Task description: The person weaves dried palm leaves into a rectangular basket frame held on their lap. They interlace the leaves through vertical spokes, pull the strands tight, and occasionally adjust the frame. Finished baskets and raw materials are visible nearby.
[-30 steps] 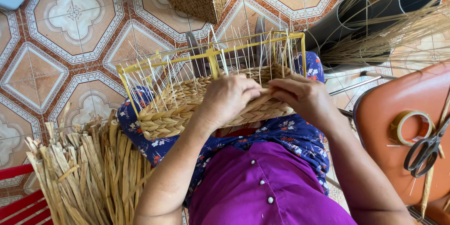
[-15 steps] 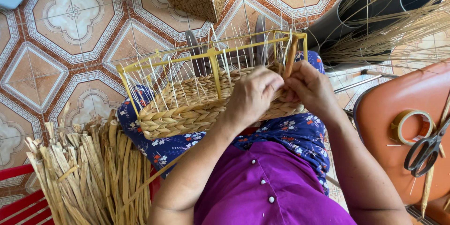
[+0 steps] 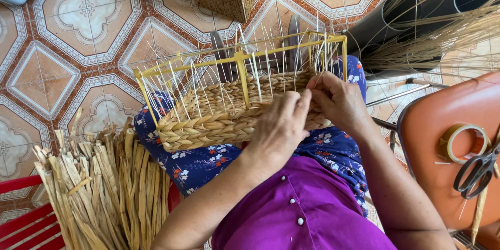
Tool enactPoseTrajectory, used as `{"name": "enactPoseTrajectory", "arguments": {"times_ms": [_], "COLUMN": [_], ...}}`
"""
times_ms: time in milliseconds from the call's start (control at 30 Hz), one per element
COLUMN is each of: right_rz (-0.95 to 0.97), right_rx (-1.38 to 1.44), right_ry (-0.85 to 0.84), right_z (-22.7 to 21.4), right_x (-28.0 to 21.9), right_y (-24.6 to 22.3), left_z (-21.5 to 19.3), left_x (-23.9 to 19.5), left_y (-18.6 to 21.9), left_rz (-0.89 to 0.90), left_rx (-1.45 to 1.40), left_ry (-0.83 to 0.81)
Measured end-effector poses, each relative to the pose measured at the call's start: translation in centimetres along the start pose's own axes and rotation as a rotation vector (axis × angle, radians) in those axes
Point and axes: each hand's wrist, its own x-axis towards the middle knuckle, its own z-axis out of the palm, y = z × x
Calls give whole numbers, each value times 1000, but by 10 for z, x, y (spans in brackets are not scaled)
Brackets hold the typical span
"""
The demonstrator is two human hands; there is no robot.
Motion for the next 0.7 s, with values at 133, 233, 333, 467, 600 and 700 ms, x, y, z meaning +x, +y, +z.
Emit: {"name": "enactPoseTrajectory", "arguments": {"times_ms": [133, 233, 333, 467, 600, 700], "right_rz": [68, -17, 62, -336, -293, -252], "right_rx": [121, -13, 51, -9, -35, -45], "right_ry": [-73, 150, -67, -95, -148, -133], "right_z": [-21, -29, -24, -17, -17, -9], "right_x": [2, -5, -4, -1, 1, 5], "right_y": [-4, -11, -16, -16, -11, -11], "left_z": [3, -5, -10, -16, -30, -40], "left_x": [9, 6, 10, 17, 33, 36], "left_y": [-3, -14, -17, -14, -35, -37], "left_rz": [10, -110, -142, -166, -111, 60], "left_rx": [147, 34, -2, 93, -52, 153], "left_ry": [-317, -528, -509, -558, -456, -5]}}
